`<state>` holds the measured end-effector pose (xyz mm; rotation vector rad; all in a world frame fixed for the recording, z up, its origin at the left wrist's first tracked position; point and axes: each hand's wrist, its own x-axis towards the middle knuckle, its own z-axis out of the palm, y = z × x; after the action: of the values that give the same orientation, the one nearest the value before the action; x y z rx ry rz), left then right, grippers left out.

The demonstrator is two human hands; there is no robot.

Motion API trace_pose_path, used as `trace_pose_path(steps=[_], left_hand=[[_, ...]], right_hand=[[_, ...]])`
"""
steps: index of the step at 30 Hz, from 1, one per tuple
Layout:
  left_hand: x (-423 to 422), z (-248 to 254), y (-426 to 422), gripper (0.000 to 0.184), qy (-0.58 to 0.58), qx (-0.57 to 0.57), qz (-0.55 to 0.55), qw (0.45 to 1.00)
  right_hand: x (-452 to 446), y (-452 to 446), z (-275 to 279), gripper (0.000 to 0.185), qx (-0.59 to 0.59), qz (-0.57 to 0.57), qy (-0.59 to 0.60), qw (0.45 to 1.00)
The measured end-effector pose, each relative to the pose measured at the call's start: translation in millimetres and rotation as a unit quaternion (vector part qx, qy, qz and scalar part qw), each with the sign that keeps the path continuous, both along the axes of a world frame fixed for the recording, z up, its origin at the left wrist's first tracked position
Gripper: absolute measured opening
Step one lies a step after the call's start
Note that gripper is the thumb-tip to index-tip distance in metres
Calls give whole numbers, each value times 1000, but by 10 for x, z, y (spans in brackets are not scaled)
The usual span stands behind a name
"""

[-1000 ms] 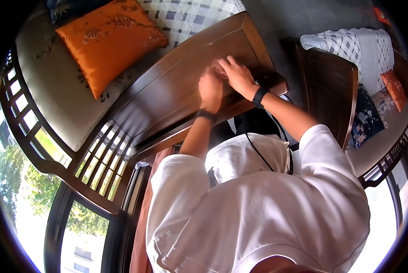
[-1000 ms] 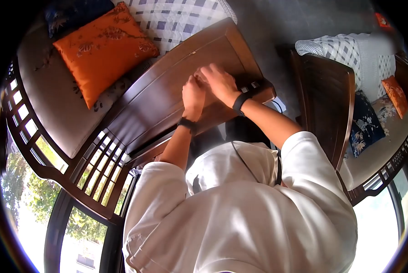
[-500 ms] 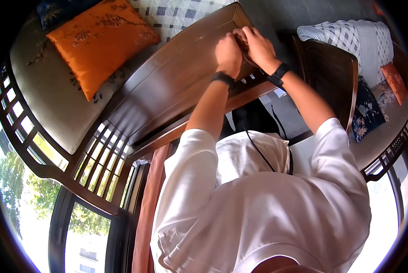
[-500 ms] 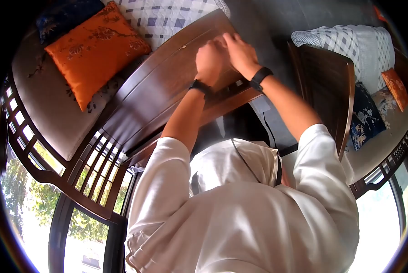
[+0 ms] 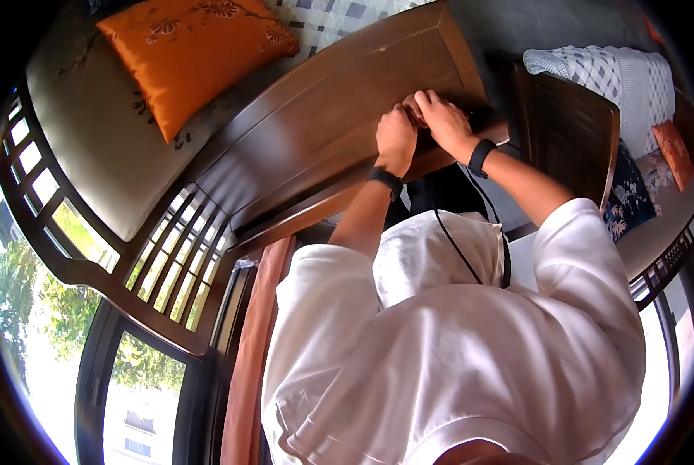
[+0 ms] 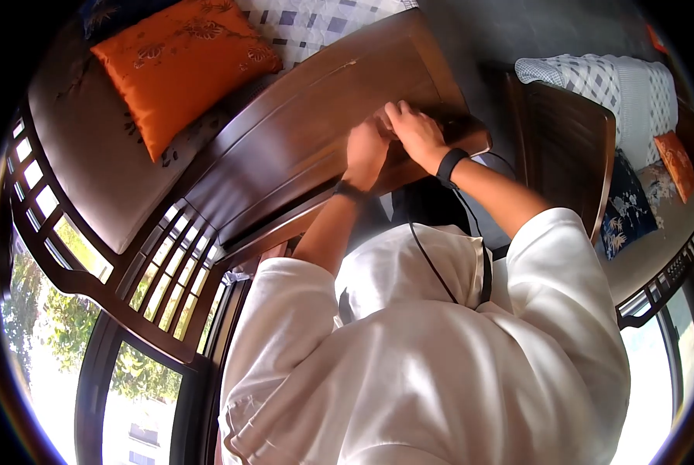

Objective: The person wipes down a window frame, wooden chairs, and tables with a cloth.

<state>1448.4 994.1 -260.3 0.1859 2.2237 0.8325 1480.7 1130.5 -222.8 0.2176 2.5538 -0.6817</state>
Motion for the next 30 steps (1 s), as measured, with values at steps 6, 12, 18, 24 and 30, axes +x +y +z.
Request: trace_pose_path(steps=[6, 12, 18, 24, 30], left_hand=[[-83, 258, -936, 14, 30, -90, 57, 994], [-142, 250, -1725, 17, 88, -144, 190, 967], [-405, 192, -1645, 21, 131, -166, 135, 968], [-834, 327, -801, 17, 106, -116, 120, 980], [-531, 109, -648, 10, 96, -86, 3, 992]], right_hand=[[-188, -1013, 29, 13, -81, -19, -31, 996], [-359, -1965, -282, 19, -155, 14, 109, 982], [-551, -1897, -369, 13, -191, -26, 116, 974], [-841, -1062, -228, 26, -207, -112, 22, 972], [-498, -811, -209, 36, -60, -65, 25, 996]])
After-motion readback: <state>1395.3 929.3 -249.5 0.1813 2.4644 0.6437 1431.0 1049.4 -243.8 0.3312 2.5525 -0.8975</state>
